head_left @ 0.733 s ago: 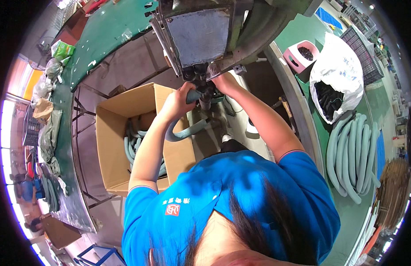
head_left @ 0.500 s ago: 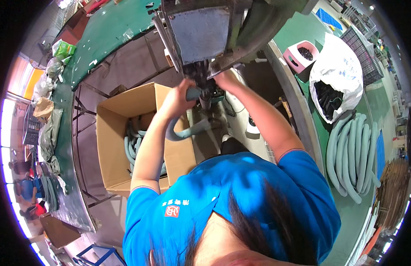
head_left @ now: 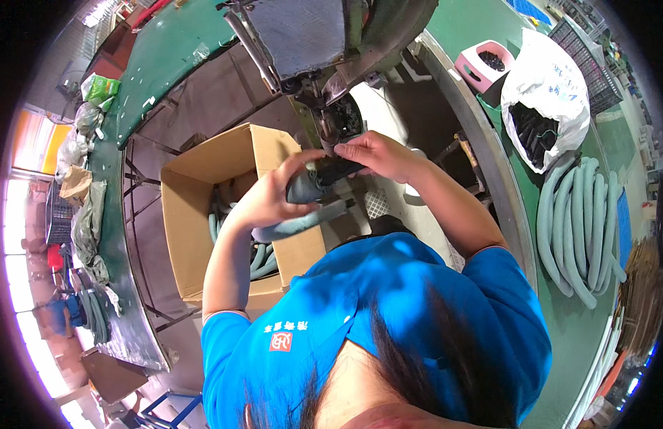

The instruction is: The person repeatedly picks up a gray foam-covered cable, inserts a black connector into its end, and places the assembled unit into a cardboard box. This process is repeated multiple times throughout the clip.

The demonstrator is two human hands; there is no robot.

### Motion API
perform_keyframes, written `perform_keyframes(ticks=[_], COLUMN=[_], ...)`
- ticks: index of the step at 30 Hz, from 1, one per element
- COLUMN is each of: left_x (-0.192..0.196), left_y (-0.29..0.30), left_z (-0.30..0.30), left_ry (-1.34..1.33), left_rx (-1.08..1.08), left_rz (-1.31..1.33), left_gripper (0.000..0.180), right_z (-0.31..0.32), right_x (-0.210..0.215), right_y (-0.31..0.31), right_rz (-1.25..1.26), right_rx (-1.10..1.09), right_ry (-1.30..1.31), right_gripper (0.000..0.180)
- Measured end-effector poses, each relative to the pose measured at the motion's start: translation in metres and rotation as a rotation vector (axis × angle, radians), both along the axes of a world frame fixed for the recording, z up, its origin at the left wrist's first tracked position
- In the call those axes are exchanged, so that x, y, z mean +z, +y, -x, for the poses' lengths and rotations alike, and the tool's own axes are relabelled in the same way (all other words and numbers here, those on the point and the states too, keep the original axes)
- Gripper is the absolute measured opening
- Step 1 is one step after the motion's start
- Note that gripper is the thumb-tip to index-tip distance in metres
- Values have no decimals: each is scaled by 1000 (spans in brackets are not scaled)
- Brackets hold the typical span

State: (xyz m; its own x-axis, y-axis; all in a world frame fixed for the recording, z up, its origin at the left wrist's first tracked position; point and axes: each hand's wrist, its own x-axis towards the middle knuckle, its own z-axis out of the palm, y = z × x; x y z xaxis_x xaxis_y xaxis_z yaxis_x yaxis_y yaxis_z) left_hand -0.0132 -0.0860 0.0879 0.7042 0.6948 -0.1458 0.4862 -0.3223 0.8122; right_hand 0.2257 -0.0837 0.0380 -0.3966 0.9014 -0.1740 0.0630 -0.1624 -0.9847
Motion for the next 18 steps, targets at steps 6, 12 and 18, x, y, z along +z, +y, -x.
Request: perform_keyframes(ticks=[6, 12, 18], left_x=[-26, -32, -10], left_y=[-20, -44, -41], left_z=[-5, -39, -72], left_ry=[-572, -355, -171], left_rx=[-8, -6, -116], left_rz=[931, 1076, 741], left_gripper=[96, 64, 63], right_z=[-12, -36, -76], right_x=[30, 27, 29], right_y=[-17, -27, -51], right_rz=[-81, -143, -185], right_rx=[152, 182, 90], right_ry=[7, -129, -175], right_gripper=[42, 45, 41])
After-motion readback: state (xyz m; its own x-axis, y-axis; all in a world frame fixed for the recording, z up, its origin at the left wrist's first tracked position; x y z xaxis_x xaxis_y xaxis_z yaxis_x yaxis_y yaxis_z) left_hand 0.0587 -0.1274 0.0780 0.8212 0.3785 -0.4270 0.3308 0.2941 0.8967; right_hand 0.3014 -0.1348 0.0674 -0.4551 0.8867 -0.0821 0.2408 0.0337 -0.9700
